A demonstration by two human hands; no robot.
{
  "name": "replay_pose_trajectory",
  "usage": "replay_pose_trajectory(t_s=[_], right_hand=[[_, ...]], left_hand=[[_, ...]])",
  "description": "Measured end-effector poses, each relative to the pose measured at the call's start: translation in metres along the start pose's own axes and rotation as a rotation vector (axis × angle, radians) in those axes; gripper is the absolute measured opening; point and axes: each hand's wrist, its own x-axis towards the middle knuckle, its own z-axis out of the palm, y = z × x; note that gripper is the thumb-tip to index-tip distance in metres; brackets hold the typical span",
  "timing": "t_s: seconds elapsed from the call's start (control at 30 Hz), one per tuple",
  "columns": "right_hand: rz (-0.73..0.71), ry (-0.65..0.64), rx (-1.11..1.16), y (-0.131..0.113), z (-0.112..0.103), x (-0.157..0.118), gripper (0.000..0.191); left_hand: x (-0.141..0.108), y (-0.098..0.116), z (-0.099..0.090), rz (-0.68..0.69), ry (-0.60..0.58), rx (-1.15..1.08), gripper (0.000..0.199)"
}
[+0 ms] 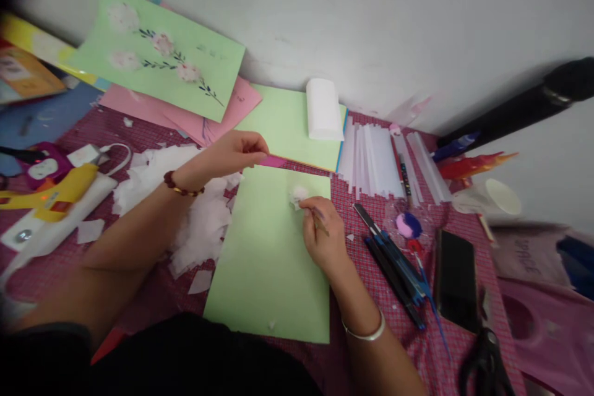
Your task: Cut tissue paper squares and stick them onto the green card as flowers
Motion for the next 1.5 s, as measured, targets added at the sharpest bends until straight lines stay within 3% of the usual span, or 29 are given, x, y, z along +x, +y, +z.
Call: replay_pose_trajectory(t_s=[0.13,0.3,0.47,0.63,0.73,0.87,0.97,1.07,1.13,1.27,1.5], right_hand=[[0.060,0.002,0.074,0.003,0.000,-0.002,0.018],[0.208,0.200,0.270,0.001,-0.001,-0.003,0.017],[0.301,0.305,0.372,0.004,-0.003,-0.001,0.018],[0.335,0.312,0.441,0.008,-0.003,-0.002,0.017],[0.346,0.316,0.547,0.006,-0.002,-0.004,0.014],[0.327,0.251,0.625,0.000,0.002,-0.004,0.012],[0.333,0.215,0.588,-0.002,0.005,-0.002,0.014],[0.339,0.226,0.538,-0.003,0.006,-0.001,0.015],[0.331,0.230,0.513,-0.001,0.006,0.000,0.016],[0.310,0.249,0.505,0.004,0.007,0.001,0.017],[0.359,0.277,0.529,0.007,0.008,0.002,0.019]], left_hand=[[-0.011,-0.004,-0.035,0.020,-0.045,0.294,0.010],[-0.025,-0.021,-0.054,-0.006,-0.323,0.535,0.015],[-0.026,-0.026,-0.058,-0.067,-0.420,0.697,0.033],[-0.023,-0.025,-0.053,-0.084,-0.433,0.639,0.014],[-0.025,-0.015,-0.052,0.001,-0.375,0.497,0.009],[-0.027,-0.001,-0.034,0.050,-0.288,0.183,0.006],[-0.023,-0.003,-0.001,0.052,-0.347,-0.109,0.004],[-0.018,-0.013,0.031,0.042,-0.412,-0.225,0.006],[-0.014,-0.019,0.042,0.002,-0.445,-0.255,0.007],[-0.011,-0.028,0.043,-0.010,-0.459,-0.191,0.010],[-0.008,-0.035,0.044,0.185,-0.391,-0.023,0.009]])
